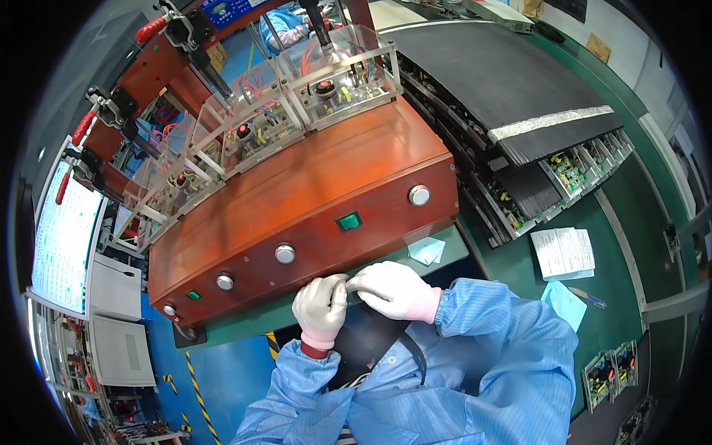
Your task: The person removes tested circuit boards from a testing machine fixture, places them on the table, loads untested circuit boards into the machine, and presses buttons to activate the test.
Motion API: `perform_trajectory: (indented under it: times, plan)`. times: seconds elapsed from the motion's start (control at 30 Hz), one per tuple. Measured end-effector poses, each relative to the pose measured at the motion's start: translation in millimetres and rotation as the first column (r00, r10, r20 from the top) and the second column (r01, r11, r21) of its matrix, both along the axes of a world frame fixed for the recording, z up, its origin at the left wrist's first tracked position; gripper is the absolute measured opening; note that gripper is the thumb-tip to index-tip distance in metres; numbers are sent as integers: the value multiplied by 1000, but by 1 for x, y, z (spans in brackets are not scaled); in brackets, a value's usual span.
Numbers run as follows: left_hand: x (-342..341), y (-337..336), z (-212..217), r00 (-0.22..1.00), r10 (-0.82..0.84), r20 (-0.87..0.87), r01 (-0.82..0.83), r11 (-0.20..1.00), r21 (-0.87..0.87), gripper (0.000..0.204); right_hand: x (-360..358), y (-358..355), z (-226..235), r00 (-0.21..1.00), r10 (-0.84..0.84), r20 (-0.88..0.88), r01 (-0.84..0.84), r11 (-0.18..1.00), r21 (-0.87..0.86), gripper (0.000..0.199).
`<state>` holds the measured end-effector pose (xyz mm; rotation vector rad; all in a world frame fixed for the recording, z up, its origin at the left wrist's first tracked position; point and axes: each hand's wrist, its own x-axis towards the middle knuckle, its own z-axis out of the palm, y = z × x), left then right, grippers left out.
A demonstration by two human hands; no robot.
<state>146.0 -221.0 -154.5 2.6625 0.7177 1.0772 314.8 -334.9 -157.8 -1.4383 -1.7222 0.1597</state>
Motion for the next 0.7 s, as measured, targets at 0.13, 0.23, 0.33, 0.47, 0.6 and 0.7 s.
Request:
perform_trajectory:
  times: [0.13,0.23,0.33,0.47,0.6,0.7]
  plan:
    - [0,-1,0,1000,-8,-2,8,1000,-10,12,1,-2,-1,1000,3,-9,-3,1000,14,25]
    - [0,-1,2,1000,-9,-8,8,1000,-2,12,0,-2,1,1000,-3,16,3,1000,18,25]
    - [0,0,1,1000,-22,-15,22,1000,-4,12,1,-1,0,1000,-16,19,16,1000,12,25]
    - [-1,2,0,999,-28,-16,28,1000,1,12,1,2,-1,1000,-14,17,14,1000,7,25]
    - [0,2,-3,1000,-25,11,25,1000,-12,13,3,2,-1,999,26,19,-26,1000,12,25]
    - [0,1,-4,1000,-24,3,24,1000,-10,13,3,2,-4,1000,25,17,-26,1000,12,25]
